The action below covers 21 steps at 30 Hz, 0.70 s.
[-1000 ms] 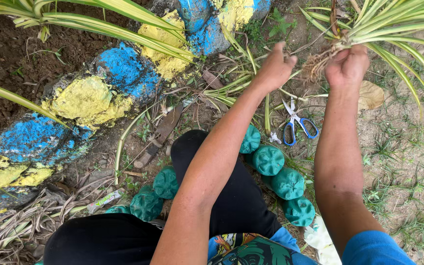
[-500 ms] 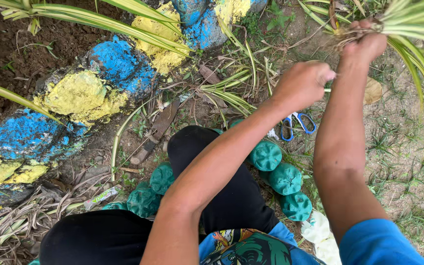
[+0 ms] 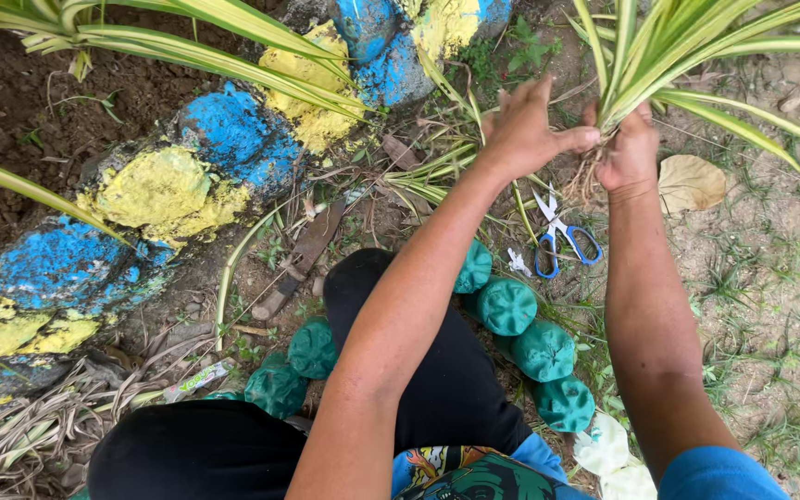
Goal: The person uses a knife and scissors to trim the roots and dead leaves from a plant.
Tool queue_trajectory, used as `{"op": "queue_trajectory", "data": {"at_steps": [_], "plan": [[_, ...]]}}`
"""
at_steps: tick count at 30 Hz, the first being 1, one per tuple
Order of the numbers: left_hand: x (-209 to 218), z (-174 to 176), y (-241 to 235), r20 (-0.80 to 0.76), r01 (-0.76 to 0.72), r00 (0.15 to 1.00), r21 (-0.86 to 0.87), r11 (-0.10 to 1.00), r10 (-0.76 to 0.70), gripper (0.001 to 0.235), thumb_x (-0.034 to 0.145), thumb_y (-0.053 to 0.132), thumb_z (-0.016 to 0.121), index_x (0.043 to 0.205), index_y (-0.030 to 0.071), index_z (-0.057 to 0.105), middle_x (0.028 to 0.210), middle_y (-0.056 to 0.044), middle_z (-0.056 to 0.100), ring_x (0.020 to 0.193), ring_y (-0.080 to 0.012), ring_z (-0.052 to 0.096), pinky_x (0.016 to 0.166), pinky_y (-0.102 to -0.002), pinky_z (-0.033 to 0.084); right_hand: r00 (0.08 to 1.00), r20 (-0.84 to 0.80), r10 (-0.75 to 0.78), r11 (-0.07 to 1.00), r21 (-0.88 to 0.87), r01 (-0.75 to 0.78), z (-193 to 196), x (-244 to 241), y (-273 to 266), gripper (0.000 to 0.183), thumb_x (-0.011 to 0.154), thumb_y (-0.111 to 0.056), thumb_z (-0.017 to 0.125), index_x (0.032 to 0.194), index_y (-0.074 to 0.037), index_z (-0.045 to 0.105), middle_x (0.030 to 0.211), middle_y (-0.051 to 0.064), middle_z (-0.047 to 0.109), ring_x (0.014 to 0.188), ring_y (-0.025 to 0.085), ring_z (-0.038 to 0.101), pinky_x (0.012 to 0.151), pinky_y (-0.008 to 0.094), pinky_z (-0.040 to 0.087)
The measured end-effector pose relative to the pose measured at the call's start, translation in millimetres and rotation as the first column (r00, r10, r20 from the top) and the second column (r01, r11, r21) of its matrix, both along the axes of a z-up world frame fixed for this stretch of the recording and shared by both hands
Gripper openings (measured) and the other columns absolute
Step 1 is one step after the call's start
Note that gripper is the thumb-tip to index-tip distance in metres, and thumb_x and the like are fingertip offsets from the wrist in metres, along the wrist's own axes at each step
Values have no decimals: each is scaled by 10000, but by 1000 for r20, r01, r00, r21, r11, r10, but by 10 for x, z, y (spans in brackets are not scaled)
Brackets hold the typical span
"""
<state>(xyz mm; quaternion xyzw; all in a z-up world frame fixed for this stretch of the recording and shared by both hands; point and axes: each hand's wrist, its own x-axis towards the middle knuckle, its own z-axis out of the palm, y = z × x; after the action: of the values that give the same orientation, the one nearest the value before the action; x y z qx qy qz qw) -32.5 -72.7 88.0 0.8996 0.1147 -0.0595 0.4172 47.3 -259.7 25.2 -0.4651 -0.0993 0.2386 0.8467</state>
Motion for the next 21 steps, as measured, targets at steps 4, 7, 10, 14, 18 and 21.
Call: {"op": "queue_trajectory", "data": {"at_steps": [4,7,10,14,18,21], "plan": [[32,-24,13,90,-135,975,-494,859,205,972,786,442,876,1499,21,367,1400,-251,572,1087,-435,637,926,-666,457,987,-110,-120,961,-262,88,-45,-170,373,369,1096,-328,480,1273,-26,597,1014,79,713,816,188,745,562,376,578],[-11,-160,151,-42,-232,954,-728,645,296,742,837,228,830,1458,41,470,1208,-222,754,775,-442,744,742,-647,608,973,-144,181,981,-44,-189,58,-381,507,777,989,-727,448,1206,17,514,797,133,597,585,221,629,517,357,573],[64,-377,263,95,-198,910,-757,623,404,519,855,132,823,1313,48,594,1076,-167,805,832,-317,743,827,-519,599,945,185,270,860,-487,-150,118,-621,565,760,832,-212,826,1421,-99,359,1071,29,614,684,169,613,521,322,517],[161,-617,302,449,-8,750,-728,685,486,462,812,67,841,1217,28,622,1084,-91,788,979,-210,768,921,-362,591,932,67,356,727,-647,-231,-74,-629,385,688,809,-165,819,1407,-38,503,1058,26,646,847,120,643,651,301,561],[103,-402,234,450,-63,729,-708,704,517,447,774,119,848,1145,14,621,991,-93,797,908,-198,771,862,-352,593,844,216,491,530,-843,-93,-95,-304,174,547,944,-252,814,1372,2,588,1125,90,696,957,134,660,836,304,561],[11,-236,449,536,-119,680,-593,796,501,243,844,208,792,951,2,721,850,-85,809,765,-178,773,751,-345,600,958,152,245,744,-663,-85,-200,-298,306,517,952,-380,729,1344,-83,570,1171,-6,690,911,137,680,814,307,600]]}}
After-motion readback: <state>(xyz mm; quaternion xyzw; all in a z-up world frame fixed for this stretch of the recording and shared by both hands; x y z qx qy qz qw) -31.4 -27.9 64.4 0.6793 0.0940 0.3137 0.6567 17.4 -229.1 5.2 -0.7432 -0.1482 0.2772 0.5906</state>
